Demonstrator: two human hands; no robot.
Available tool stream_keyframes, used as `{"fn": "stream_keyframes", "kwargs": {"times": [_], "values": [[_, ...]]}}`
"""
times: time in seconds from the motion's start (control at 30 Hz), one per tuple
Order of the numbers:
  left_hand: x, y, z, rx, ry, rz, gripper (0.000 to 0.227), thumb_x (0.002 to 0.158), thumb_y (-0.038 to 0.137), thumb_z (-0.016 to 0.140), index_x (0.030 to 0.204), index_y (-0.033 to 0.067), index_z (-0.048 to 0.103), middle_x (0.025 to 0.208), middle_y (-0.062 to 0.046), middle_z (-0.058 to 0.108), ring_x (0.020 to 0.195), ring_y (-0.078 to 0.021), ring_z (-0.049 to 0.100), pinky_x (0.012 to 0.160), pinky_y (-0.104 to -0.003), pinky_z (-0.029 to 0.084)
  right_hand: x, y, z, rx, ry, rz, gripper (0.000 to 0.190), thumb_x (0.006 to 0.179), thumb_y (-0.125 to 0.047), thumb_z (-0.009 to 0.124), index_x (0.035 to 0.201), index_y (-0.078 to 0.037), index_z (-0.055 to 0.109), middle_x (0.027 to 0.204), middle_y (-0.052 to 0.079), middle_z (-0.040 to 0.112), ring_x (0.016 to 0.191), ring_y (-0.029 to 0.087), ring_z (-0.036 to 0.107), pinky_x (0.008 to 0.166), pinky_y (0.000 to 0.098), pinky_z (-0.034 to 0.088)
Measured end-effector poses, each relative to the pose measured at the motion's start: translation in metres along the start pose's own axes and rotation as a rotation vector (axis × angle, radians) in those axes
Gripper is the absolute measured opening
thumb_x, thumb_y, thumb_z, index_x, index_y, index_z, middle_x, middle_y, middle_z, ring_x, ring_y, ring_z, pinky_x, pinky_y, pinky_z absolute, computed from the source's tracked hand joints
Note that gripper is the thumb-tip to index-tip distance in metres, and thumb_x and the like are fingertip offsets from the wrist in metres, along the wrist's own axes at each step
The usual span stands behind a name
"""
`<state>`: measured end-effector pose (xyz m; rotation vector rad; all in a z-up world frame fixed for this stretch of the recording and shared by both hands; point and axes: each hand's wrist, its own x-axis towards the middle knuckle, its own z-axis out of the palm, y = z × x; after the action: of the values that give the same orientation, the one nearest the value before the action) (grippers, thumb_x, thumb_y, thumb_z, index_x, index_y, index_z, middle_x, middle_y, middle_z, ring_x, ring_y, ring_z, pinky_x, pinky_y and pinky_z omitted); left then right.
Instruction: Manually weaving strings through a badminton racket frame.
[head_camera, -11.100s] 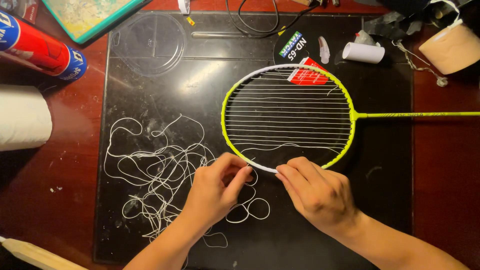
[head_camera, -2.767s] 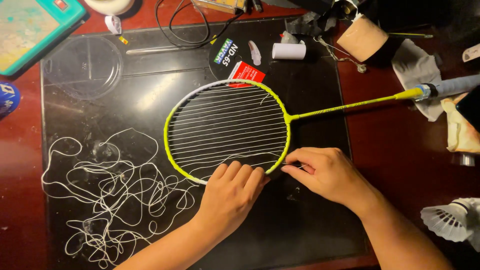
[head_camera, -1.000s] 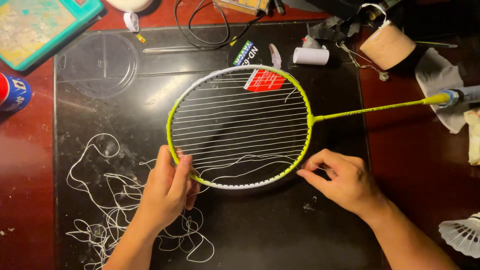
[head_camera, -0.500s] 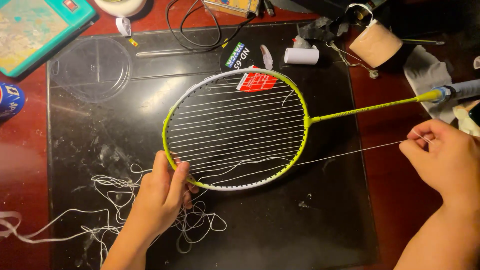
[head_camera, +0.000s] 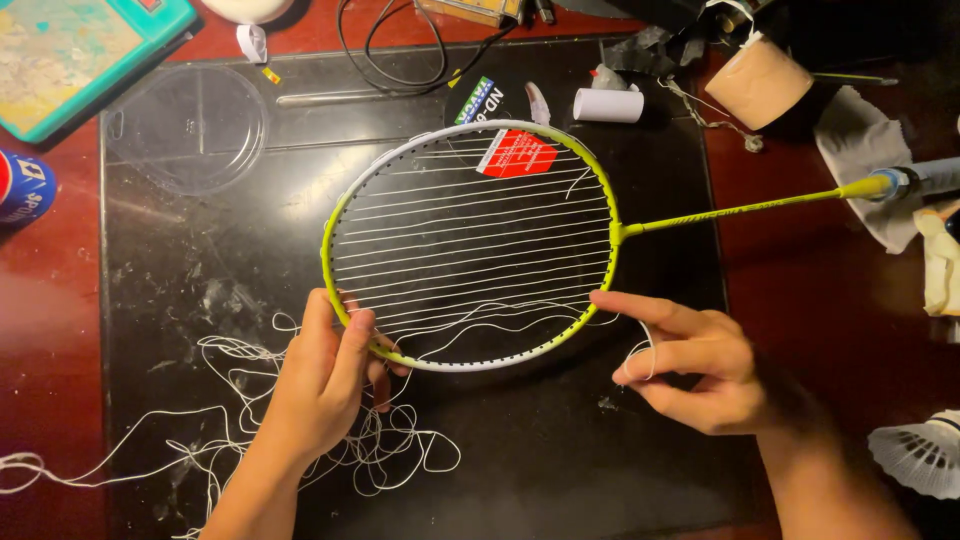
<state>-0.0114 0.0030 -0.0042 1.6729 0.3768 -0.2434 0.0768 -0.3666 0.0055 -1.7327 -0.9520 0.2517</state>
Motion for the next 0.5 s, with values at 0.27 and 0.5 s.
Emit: {"fn": "stream_keyframes", "kwargs": {"times": [0.27,0.5], "values": [[-0.004,0.012,0.005,0.034,0.048,0.056,0.017,0.105,0.022,0.042,0.105,0.0048,0.042,0.068,-0.012,0.068,0.050,-0.0156,0.068,0.048,-0.029,0.055,0.009,-0.008,0.003,-0.379,0.051,0.284,0.013,0.077,-0.009,0.080,0.089,-0.004,0.078,0.076,0.005,0.079,0.053,0.014,0.073,0.049,0.0272,0.055],[-0.012,0.035,0.007,0.167,0.086,0.007,0.018,0.102,0.022,0.043,0.107,0.0041,0.045,0.070,-0.013,0.075,0.051,-0.0196,0.073,0.052,-0.032,0.057,-0.004,0.006,-0.015,-0.681,0.137,0.483,0.011,0.078,-0.020,0.082,0.085,-0.011,0.081,0.071,0.011,0.075,0.059,0.025,0.073,0.057,0.0345,0.056]]}}
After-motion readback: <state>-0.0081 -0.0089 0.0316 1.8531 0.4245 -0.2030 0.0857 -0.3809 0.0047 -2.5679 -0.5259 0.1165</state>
